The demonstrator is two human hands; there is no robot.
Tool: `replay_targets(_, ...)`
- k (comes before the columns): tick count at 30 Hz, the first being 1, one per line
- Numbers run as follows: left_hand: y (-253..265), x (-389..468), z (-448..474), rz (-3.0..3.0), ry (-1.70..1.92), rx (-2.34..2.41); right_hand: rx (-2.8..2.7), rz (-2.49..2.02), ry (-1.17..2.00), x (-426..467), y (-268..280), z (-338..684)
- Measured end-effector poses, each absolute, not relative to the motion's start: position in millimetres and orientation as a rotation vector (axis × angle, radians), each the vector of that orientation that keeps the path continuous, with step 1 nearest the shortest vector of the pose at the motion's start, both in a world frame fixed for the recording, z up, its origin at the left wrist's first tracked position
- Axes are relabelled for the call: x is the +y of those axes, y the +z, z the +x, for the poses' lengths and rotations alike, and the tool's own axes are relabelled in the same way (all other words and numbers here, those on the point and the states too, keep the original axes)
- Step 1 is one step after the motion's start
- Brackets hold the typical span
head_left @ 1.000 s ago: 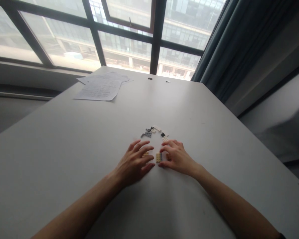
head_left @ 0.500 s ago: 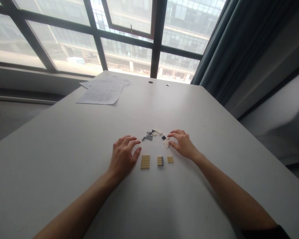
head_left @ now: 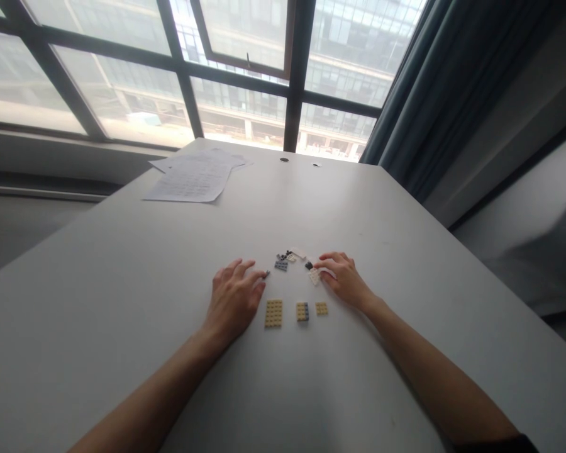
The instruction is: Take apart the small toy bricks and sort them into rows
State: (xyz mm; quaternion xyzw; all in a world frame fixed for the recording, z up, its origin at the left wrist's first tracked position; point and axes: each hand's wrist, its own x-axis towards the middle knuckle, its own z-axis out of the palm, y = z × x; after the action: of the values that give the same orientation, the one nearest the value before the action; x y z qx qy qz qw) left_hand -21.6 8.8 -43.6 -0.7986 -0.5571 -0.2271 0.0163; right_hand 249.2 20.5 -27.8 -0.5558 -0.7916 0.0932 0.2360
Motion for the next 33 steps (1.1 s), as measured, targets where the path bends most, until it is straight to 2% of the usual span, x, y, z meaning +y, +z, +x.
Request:
replay_targets(15, -40.9, 8.5, -26.0, -2.484, -0.827, -1.652, -2.337, -1.466, 0.181, 56.2, -18.3, 184.1)
replay_targets(26, -41.1, 8.1, -27.9, -2.464, -0.846, -1.730, -2.350, -1.469, 0.172, 52.3, -20.3, 175.8)
replay_targets(33, -41.6, 8.6, -27.9, -2.446, -0.833, -1.739, -2.552, -1.241, 0.191, 56.4, -14.7, 177.3)
